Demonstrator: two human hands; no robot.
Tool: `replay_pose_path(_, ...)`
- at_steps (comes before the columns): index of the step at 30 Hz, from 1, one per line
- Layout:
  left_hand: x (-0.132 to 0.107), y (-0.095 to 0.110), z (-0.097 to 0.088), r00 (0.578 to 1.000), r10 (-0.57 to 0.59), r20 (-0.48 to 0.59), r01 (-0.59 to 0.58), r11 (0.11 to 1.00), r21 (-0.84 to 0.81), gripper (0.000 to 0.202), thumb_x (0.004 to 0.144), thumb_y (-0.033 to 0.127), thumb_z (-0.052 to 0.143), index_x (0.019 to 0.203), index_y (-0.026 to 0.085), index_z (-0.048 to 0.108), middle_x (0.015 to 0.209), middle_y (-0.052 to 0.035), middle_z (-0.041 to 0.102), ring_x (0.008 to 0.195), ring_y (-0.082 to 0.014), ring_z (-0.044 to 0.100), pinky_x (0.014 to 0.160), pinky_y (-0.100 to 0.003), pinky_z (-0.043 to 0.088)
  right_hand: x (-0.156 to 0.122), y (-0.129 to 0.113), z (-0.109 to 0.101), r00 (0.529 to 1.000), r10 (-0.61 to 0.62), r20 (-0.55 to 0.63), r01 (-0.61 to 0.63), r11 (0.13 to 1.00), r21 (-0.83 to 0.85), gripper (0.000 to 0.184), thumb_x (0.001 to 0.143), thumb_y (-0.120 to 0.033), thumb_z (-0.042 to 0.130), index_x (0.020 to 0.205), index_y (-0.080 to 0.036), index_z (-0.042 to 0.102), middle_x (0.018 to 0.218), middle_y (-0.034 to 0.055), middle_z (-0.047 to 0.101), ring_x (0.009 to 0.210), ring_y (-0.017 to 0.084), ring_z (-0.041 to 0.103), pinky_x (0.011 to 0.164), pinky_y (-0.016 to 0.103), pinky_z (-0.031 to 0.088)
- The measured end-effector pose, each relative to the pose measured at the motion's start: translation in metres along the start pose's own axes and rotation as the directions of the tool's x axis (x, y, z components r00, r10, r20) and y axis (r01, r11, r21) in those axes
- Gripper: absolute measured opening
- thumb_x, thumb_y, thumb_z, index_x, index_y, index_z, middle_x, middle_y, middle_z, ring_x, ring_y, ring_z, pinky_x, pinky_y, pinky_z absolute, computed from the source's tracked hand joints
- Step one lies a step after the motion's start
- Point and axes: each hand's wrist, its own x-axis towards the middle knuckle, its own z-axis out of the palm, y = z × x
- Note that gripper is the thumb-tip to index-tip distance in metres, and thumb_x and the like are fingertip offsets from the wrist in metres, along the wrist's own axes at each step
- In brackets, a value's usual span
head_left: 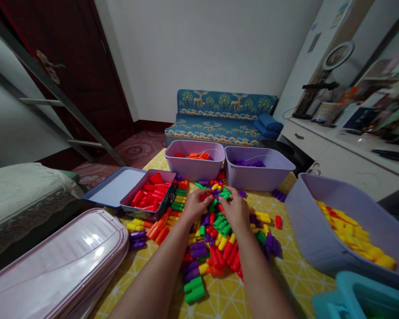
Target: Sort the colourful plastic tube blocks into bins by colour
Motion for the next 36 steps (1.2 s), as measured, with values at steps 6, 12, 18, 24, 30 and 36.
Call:
replay_pose_path(6, -0.001, -0.003, 0.001, 0.998, 0.055, 0.008, -0.055, 0.997, 0.056, 0.039, 0.072, 0.023, 0.07, 0.111, 0.024, 0.069, 0.119, -0.006, 0.064, 0.112, -0.0231, 0.058, 0.099, -0.037, 0.044, 0.008, 0.013, 0.007, 1.0, 0.013, 0.009, -0.016, 0.835, 0.55, 0.04, 0.073, -0.032, 0.058, 0.109, -0.017, 0.062, 0.101, 0.0096, 0.07, 0.083, 0.021, 0.068, 0.068, 0.031, 0.055)
replay_pose_path(12, -0.005, 0.005, 0.0, 0.984, 0.138, -0.114, -0.123, 0.985, 0.125, 0.021, 0.069, 0.018, 0.071, 0.089, 0.024, 0.075, 0.129, -0.0072, 0.052, 0.128, -0.0261, 0.044, 0.104, -0.04, 0.041, 0.005, 0.005, -0.011, 0.999, -0.036, 0.013, 0.036, 0.999, 0.027, 0.024, 0.077, -0.028, 0.057, 0.096, -0.021, 0.07, 0.092, 0.0056, 0.071, 0.071, 0.018, 0.064, 0.068, 0.03, 0.049)
replay_pose_path(18, -0.009, 0.019, -0.006, 0.953, 0.216, -0.212, -0.153, 0.948, 0.279, 0.024, 0.08, 0.037, 0.065, 0.065, 0.02, 0.07, 0.081, -0.0053, 0.064, 0.085, -0.0195, 0.057, 0.083, -0.035, 0.045, 0.004, 0.01, -0.018, 0.992, -0.125, -0.027, 0.113, 0.954, -0.277, 0.036, 0.078, -0.019, 0.057, 0.113, -0.02, 0.065, 0.115, 0.0082, 0.065, 0.109, 0.025, 0.056, 0.095, 0.035, 0.042)
replay_pose_path(24, -0.01, 0.026, -0.008, 0.983, 0.183, 0.001, -0.169, 0.901, 0.399, 0.026, 0.073, 0.047, 0.071, 0.066, 0.022, 0.069, 0.081, -0.0051, 0.066, 0.091, -0.0233, 0.053, 0.082, -0.036, 0.04, 0.001, 0.011, -0.008, 0.981, -0.104, 0.164, 0.151, 0.94, -0.307, 0.046, 0.08, -0.02, 0.055, 0.126, -0.022, 0.057, 0.129, 0.0078, 0.057, 0.112, 0.023, 0.056, 0.094, 0.033, 0.043)
replay_pose_path(30, -0.009, 0.025, -0.008, 0.992, 0.106, 0.063, -0.123, 0.911, 0.393, 0.016, 0.068, 0.036, 0.074, 0.076, 0.023, 0.068, 0.091, -0.0024, 0.066, 0.095, -0.0237, 0.053, 0.084, -0.035, 0.04, 0.0, 0.01, -0.004, 0.981, -0.094, 0.168, 0.144, 0.937, -0.32, 0.041, 0.082, -0.021, 0.055, 0.122, -0.02, 0.06, 0.115, 0.0099, 0.061, 0.107, 0.023, 0.058, 0.092, 0.033, 0.044)
replay_pose_path(36, -0.009, 0.023, -0.006, 0.995, 0.087, 0.047, -0.099, 0.905, 0.415, 0.027, 0.068, 0.036, 0.072, 0.093, 0.026, 0.069, 0.097, -0.0033, 0.065, 0.096, -0.0245, 0.054, 0.083, -0.035, 0.042, 0.0, 0.012, -0.002, 0.974, -0.161, 0.156, 0.201, 0.936, -0.289, 0.025, 0.08, -0.024, 0.06, 0.104, -0.02, 0.065, 0.114, 0.0075, 0.062, 0.108, 0.022, 0.057, 0.095, 0.033, 0.042)
